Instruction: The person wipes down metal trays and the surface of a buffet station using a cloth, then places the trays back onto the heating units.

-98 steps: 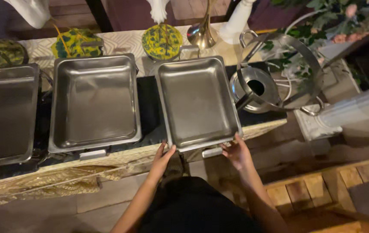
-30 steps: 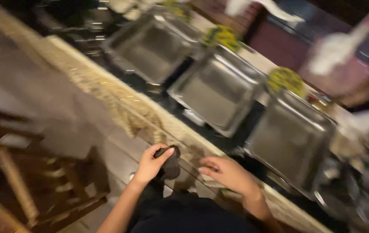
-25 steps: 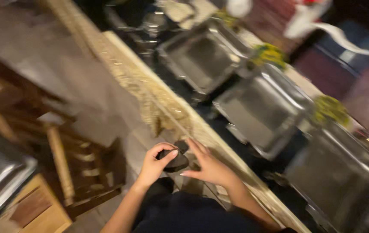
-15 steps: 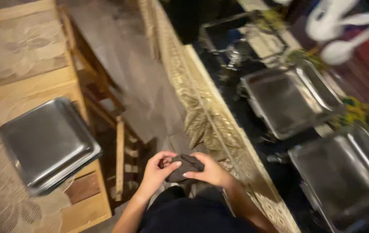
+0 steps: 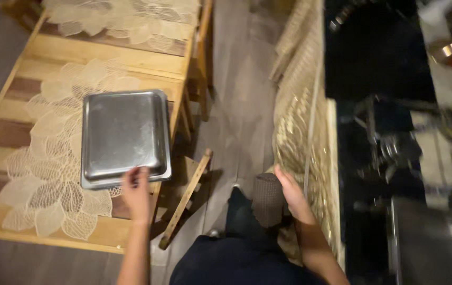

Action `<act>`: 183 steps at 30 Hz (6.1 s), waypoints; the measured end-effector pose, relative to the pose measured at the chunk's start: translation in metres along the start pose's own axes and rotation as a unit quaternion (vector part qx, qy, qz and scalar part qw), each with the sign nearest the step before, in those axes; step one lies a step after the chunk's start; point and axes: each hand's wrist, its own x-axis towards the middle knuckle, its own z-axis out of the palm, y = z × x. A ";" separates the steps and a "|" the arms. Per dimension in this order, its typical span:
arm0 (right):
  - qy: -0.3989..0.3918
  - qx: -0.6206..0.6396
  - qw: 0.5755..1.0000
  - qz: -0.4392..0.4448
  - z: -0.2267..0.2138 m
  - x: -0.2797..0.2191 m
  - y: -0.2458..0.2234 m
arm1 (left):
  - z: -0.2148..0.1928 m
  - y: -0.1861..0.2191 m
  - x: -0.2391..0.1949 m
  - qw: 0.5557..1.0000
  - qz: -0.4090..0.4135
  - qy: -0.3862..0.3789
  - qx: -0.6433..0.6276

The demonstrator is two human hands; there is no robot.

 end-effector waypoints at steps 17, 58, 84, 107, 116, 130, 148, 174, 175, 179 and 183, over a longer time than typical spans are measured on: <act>-0.438 -0.387 0.809 -0.056 0.213 0.302 0.040 | 0.064 -0.123 -0.005 0.944 -0.273 0.105 -0.153; -0.353 -0.128 0.904 -0.206 0.200 0.133 -0.178 | 0.014 0.053 0.016 0.923 -0.179 -0.339 -0.028; 0.016 -0.441 0.866 -0.236 0.006 0.133 -0.156 | 0.409 0.191 0.031 0.938 0.063 -0.312 -0.137; 0.637 -0.349 0.574 -0.378 -0.117 0.262 -0.348 | 0.765 0.219 0.233 0.602 -0.354 -0.685 -0.205; 0.675 -0.411 0.610 -0.059 -0.104 0.333 -0.345 | 0.820 0.230 0.214 0.516 -0.266 -0.793 -0.186; 0.554 -0.535 0.601 -0.213 -0.062 0.343 -0.361 | 0.787 0.353 0.195 0.407 -0.220 -0.869 -0.175; 0.544 -0.608 0.576 0.044 -0.088 0.235 -0.313 | 0.788 0.364 0.242 0.513 -0.183 -0.781 -0.305; 0.833 -0.332 0.417 -0.147 -0.050 0.280 -0.345 | 0.750 0.313 0.177 0.338 -0.230 -0.905 -0.115; 0.829 -0.296 0.449 -0.156 -0.039 0.286 -0.346 | 0.749 0.304 0.163 0.328 -0.229 -0.910 -0.108; 0.788 -0.419 0.388 -0.230 0.004 0.289 -0.352 | 0.736 0.287 0.127 0.197 -0.254 -0.934 -0.157; 0.783 -0.372 0.448 -0.218 0.043 0.275 -0.318 | 0.729 0.299 0.097 0.137 -0.245 -0.945 -0.166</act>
